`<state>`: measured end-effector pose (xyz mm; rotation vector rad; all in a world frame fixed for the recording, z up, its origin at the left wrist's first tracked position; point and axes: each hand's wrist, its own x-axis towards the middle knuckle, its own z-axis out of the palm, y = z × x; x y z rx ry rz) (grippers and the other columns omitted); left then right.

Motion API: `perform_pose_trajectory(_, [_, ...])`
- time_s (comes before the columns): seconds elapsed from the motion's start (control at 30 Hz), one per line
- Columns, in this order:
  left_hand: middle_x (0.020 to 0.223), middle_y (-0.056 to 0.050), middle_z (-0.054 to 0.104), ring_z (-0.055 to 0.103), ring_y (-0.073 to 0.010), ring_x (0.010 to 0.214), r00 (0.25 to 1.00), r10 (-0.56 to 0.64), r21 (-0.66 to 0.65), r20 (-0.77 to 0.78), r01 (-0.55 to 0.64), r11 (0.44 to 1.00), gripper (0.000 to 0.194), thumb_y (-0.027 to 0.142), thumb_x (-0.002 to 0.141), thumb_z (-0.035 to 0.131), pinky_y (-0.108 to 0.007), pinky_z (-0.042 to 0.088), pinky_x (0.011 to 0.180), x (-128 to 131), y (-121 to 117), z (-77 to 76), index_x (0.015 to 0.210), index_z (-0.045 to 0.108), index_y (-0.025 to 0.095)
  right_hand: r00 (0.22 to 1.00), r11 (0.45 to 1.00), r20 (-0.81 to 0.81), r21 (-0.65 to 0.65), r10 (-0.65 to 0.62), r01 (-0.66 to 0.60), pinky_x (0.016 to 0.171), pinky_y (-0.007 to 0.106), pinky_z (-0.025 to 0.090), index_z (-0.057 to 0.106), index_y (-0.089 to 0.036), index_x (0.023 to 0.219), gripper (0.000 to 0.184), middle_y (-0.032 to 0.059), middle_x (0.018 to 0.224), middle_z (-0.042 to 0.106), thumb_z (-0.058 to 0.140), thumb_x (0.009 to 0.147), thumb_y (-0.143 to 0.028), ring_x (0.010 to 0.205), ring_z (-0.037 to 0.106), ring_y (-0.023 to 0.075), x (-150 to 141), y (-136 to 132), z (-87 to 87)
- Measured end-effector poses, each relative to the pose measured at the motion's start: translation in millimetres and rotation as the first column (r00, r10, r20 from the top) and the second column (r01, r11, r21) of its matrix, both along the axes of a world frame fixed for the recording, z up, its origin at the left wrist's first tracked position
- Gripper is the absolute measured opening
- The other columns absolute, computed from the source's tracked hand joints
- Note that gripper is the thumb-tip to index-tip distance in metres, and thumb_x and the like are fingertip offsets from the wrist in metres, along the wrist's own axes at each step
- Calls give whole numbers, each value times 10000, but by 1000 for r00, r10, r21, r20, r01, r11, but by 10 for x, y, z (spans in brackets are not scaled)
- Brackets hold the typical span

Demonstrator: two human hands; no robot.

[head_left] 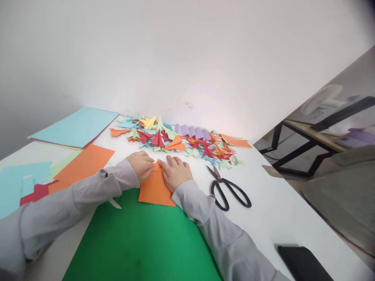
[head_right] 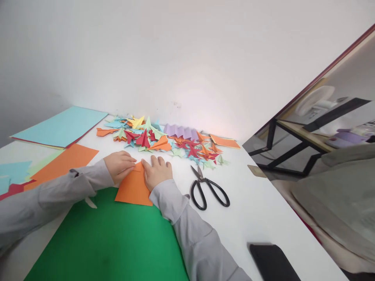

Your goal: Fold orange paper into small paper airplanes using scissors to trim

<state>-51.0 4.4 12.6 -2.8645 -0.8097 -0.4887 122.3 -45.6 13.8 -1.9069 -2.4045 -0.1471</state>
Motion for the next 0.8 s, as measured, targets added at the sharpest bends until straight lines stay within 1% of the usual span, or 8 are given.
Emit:
perform_pose_trajectory(0.1, [896,-120,651,550,-236,862,999,21,45,-45,-19,999,222,167,736,450,-383,462,725,123,46,-155,826,651,137,1000,1000,-5,15,-1,1,841,428,353,402,-346,1283,406,66,1317,429,285,894,-350,1148,383,257,6,7,-20])
perform_pose_trajectory(0.2, [934,-130,638,542,-243,868,999,49,86,-15,-48,995,274,149,713,458,-393,468,712,167,48,-314,922,633,125,1000,1000,-4,9,-6,6,857,432,346,421,-335,1273,402,75,1309,444,315,886,-333,1143,398,259,0,9,-13])
perform_pose_trajectory(0.3, [917,-126,637,534,-231,844,999,42,121,26,-45,992,269,150,722,452,-378,465,719,167,54,-386,921,631,121,1000,999,-5,39,30,-30,921,443,299,453,-289,1254,395,87,1327,435,341,876,-302,1167,389,255,-11,11,-4])
perform_pose_trajectory(0.4, [877,-120,639,521,-211,788,998,-2,149,64,-8,989,239,152,726,453,-354,459,730,174,74,-394,875,635,108,998,997,-19,42,58,-57,922,427,307,470,-262,1234,384,77,1315,456,308,890,-308,1155,410,236,-36,6,8])
perform_pose_trajectory(0.5, [819,-112,640,504,-200,735,997,-31,149,70,20,989,209,140,723,450,-345,449,720,184,79,-376,820,632,103,1000,999,-8,38,19,-19,902,446,320,485,-258,1215,390,69,1271,500,262,903,-335,1105,451,242,-86,-14,42])
perform_pose_trajectory(0.57, [776,-107,635,496,-198,708,998,-26,134,59,18,991,198,134,730,443,-346,439,702,169,57,-346,801,625,103,1000,999,13,35,-15,15,899,457,319,491,-255,1206,391,71,1256,512,254,906,-333,1086,465,245,-123,-31,67])
perform_pose_trajectory(0.7, [715,-86,617,481,-191,688,999,-21,73,35,18,997,190,131,766,424,-335,417,682,50,-51,-248,802,610,121,999,999,32,29,-26,25,878,439,343,480,-269,1218,385,58,1283,494,260,906,-321,1099,458,237,-154,-46,73])
perform_pose_trajectory(0.8, [720,-82,611,477,-189,694,999,-29,35,42,27,999,187,125,772,419,-329,410,680,-72,-149,-196,797,604,132,1000,999,15,31,-26,25,866,423,359,482,-266,1223,389,50,1302,481,266,905,-322,1118,444,234,-145,-36,38])
